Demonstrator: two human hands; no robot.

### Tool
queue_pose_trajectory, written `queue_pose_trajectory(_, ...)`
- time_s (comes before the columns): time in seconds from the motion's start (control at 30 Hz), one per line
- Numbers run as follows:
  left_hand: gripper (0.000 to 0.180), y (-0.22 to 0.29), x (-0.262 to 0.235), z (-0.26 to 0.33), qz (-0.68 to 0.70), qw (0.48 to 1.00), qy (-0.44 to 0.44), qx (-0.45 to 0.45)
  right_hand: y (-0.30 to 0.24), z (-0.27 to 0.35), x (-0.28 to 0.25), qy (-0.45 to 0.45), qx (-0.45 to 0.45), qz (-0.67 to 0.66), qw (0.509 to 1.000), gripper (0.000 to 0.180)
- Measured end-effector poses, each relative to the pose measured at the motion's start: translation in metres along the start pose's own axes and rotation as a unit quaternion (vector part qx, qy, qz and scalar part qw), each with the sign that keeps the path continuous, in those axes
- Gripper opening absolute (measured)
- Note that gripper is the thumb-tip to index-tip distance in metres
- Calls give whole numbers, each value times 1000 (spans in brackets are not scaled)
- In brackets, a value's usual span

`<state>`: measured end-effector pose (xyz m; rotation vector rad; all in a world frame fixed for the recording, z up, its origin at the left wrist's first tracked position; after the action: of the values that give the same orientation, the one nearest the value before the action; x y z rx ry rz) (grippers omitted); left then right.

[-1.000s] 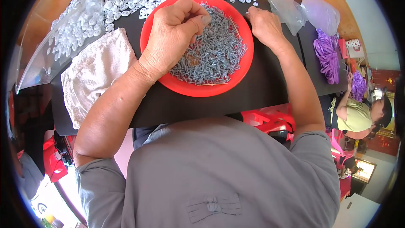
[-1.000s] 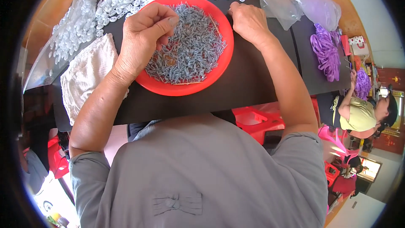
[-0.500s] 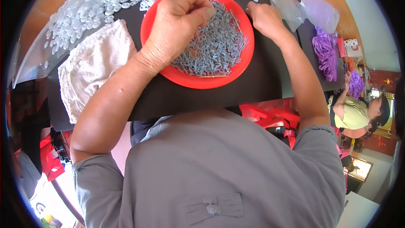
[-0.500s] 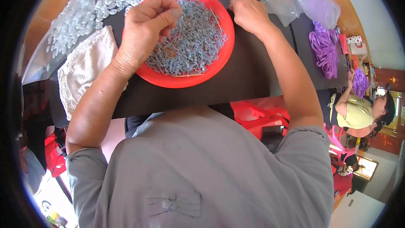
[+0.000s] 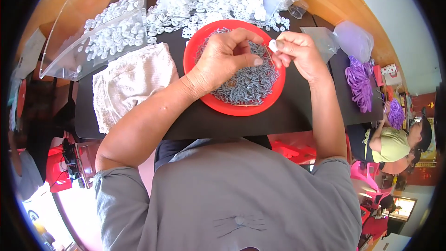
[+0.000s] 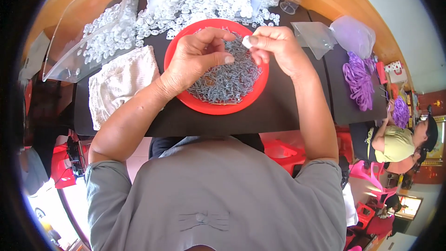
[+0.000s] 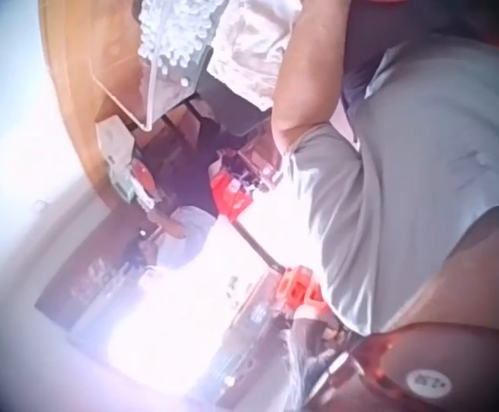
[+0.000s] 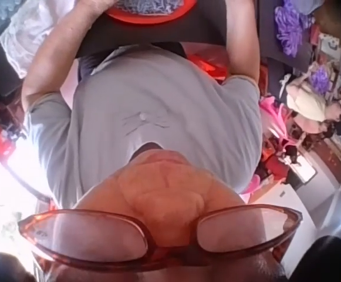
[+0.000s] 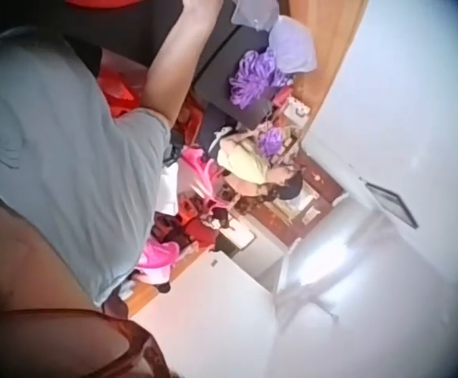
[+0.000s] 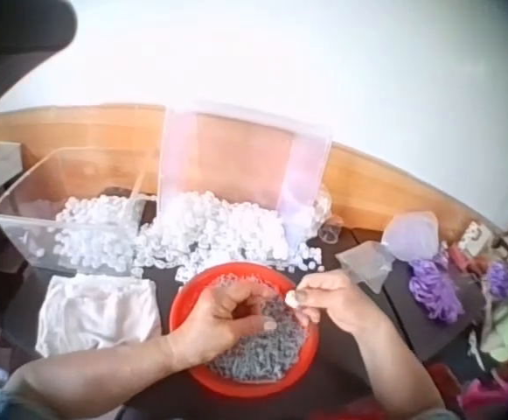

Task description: Assembling small white plastic components by hand into a finished unit.

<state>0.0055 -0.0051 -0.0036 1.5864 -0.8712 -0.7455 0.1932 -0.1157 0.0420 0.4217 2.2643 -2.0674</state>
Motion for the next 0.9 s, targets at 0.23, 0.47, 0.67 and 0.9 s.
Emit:
queue_pose_trajectory(0.23, 30, 6, 1, 4, -57, 997, -22, 57, -4, -3, 17, -62, 24, -66, 996, 26)
queue_pose_trajectory(0.47, 20, 1, -3, 4, -127, 982, 28, 134, -3, -7, 25, -62, 21, -130, 989, 25)
queue_pose_trajectory(0.67, 26, 7, -2, 5, -134, 986, 27, 93, -6, -9, 26, -42, -8, -82, 996, 23)
queue_pose_trajectory(0.9, 28, 2, -3, 4, -161, 978, 44, 129, 1, -8, 31, -8, -13, -32, 999, 21)
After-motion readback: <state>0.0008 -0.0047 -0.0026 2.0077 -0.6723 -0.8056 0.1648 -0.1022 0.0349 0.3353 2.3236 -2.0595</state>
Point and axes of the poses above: each hand's wrist, its own z-axis away from the middle knuckle, its own x-axis out of the palm, y = z × x, the point moved 1 cm from there along -z, towards the middle knuckle, and after that the axes turned 9 degrees about -x, right-handed, at the moved point
